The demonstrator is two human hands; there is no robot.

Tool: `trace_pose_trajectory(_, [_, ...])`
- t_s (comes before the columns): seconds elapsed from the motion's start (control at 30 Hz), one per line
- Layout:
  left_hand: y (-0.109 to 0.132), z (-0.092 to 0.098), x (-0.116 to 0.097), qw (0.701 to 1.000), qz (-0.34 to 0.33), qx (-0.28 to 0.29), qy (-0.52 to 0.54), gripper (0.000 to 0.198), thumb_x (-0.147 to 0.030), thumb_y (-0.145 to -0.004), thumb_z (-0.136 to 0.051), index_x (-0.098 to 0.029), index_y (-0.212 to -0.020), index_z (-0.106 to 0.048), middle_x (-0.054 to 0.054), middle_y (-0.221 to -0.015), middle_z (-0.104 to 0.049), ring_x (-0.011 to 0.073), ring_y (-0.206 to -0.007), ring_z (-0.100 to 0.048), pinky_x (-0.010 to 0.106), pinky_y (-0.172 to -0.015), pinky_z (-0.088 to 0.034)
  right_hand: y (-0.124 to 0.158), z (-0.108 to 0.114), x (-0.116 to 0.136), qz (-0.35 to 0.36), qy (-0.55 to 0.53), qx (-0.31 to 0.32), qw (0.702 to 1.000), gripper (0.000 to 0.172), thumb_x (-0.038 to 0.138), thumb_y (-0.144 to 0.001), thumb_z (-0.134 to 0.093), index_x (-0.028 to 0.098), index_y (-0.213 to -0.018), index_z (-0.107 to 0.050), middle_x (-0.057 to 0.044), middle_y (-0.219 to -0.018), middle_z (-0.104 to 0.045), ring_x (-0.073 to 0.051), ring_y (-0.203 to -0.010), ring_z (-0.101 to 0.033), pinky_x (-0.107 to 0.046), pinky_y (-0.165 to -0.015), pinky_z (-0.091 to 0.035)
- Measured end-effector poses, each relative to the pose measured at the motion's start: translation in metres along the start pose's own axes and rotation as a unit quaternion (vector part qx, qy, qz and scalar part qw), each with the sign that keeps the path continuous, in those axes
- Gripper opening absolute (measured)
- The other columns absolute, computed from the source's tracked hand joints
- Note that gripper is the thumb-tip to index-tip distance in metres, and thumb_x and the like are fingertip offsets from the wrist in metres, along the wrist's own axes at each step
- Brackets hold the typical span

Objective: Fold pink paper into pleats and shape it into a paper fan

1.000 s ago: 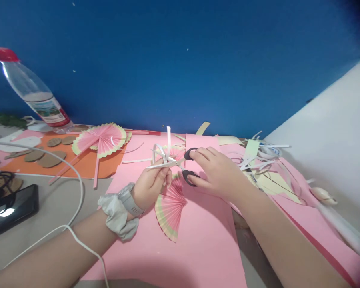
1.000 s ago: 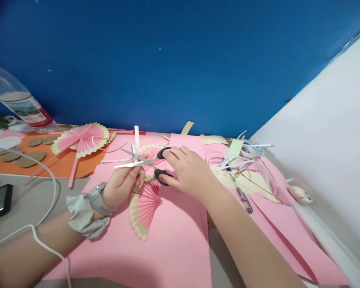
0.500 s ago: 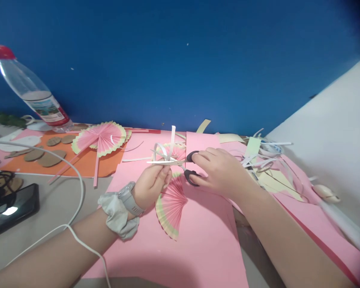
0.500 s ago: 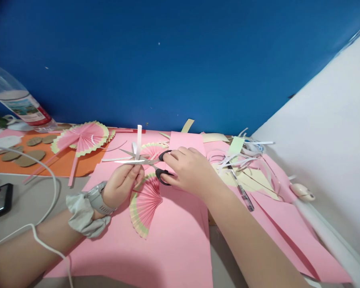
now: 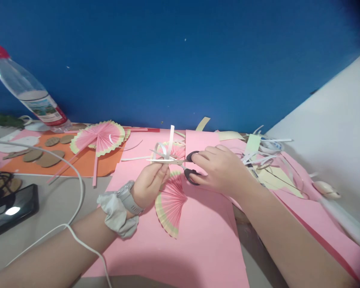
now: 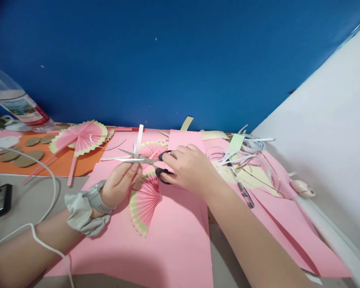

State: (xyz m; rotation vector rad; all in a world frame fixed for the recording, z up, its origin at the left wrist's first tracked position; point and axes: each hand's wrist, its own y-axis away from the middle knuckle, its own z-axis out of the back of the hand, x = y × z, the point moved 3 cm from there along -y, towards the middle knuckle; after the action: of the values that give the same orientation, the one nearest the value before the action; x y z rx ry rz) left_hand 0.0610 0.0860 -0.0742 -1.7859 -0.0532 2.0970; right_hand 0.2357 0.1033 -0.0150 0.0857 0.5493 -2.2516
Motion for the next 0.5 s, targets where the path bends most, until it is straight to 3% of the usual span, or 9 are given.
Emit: trace_pose_trajectory(0.5, [0.0006, 0.0003, 0.0041, 1.0, 0.011, -0.009, 0.018, 0.039, -0.04, -0.095, -0.033, -0.021, -0.062, -0.036, -0.003, -0.055, -0.034, 0.0106, -0.048, -0.036, 0.027, -0.047, -0.035, 0.0013, -0.0005, 0.0013, 0.003, 0.004, -0.006, 1.0, 0.017, 0.031, -0.082, -0.051, 0.017, -0.079, -0.061, 0.0, -0.064, -0.062, -0.016, -0.064, -0.053, -0.03, -0.063, -0.029])
